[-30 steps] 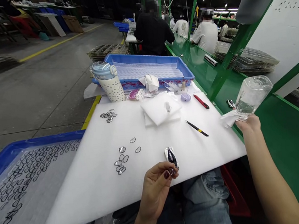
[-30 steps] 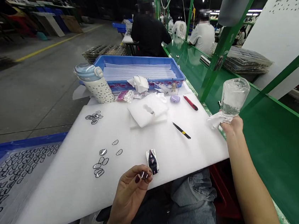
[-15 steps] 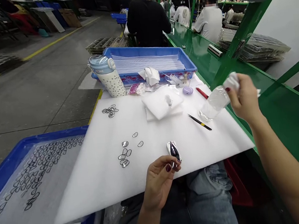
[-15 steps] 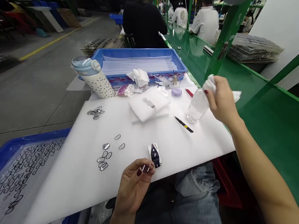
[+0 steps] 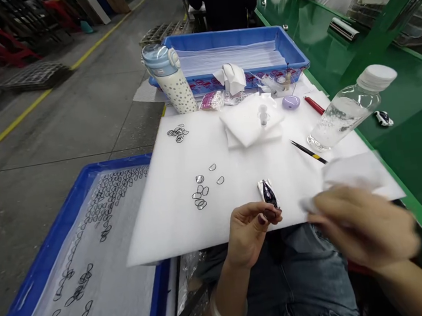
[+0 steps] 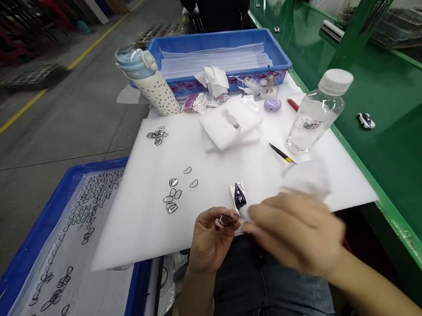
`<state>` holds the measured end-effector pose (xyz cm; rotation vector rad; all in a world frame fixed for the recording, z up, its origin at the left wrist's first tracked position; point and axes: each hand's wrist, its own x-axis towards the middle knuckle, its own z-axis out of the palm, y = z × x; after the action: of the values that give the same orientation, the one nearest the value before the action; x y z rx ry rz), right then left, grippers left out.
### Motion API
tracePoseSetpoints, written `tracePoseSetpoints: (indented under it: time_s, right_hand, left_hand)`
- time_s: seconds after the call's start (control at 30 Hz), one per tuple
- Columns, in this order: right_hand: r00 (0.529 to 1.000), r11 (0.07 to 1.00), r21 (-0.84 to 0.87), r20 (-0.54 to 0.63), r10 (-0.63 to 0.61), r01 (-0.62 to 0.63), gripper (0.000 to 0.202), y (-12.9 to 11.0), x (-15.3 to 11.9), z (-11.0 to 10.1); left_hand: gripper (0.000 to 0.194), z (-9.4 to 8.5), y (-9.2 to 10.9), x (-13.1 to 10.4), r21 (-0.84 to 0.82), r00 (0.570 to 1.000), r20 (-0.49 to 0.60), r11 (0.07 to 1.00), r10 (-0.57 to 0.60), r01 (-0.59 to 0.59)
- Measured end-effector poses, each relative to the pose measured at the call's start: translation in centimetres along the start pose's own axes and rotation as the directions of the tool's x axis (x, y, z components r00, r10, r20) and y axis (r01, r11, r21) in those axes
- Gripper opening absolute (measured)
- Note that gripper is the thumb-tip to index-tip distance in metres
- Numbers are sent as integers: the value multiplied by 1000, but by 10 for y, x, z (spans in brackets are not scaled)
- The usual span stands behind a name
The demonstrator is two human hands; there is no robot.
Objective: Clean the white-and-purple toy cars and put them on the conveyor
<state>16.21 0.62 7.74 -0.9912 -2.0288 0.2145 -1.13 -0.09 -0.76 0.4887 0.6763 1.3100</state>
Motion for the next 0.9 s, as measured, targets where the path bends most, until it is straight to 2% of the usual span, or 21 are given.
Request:
tracePoseSetpoints:
  time_s: [0.1, 0.17, 0.27, 0.37, 0.43, 0.6, 0.67, 0.7, 0.77, 0.8, 0.83, 0.9]
  right_hand:
    - [984, 983, -51, -29, -178, 177, 11, -6, -13, 37]
    - [982, 982, -61, -37, -183, 181, 14, -4, -16, 46]
    - [981, 977, -91, -7, -193, 191, 15, -1, -17, 40]
    - [986, 977, -183, -108, -130, 109, 16, -1, -16, 33]
    - [985, 981, -181, -144, -94, 67, 16, -3, -16, 37]
    - [991, 989, -89, -53, -122, 117, 17, -6, -23, 49]
    - [999, 997, -66, -38, -37, 34, 17, -4, -23, 42]
    - [998, 998, -28, -30, 48, -49, 17, -3, -23, 37]
    - [958, 951, 117, 49, 282, -286, 16, 1, -20, 29]
    - [907, 882, 212, 135, 400, -421, 15, 3, -18, 27]
    - [837, 778, 312, 251, 486, -545, 15, 5, -17, 28]
    - [700, 498, 492, 474, 535, -714, 19, 8, -18, 35]
  left_hand:
    - [30, 0, 0, 0, -2, 1000, -30, 1000, 2, -2]
    - [27, 1, 0, -1, -8, 999, -48, 1000, 13, -13]
    - [24, 2, -1, -1, -12, 998, -43, 999, 44, -45]
    - [26, 4, -2, 0, -11, 997, -55, 998, 62, -62]
    - [29, 4, -1, -1, 8, 995, -77, 998, 56, -55]
    - [26, 4, -2, -1, 41, 991, -117, 997, 64, -60]
    - [24, 3, -3, 0, 39, 992, -93, 996, 87, -84]
    - [23, 2, -3, 0, 48, 992, -73, 994, 102, -99]
    - [20, 0, -4, 0, 99, 989, -14, 984, 148, -146]
    - [17, -1, -5, 0, 139, 983, 25, 973, 183, -185]
    - [14, -2, -6, 0, 186, 973, 71, 955, 220, -229]
    - [8, -3, -6, -2, 280, 949, 153, 908, 277, -310]
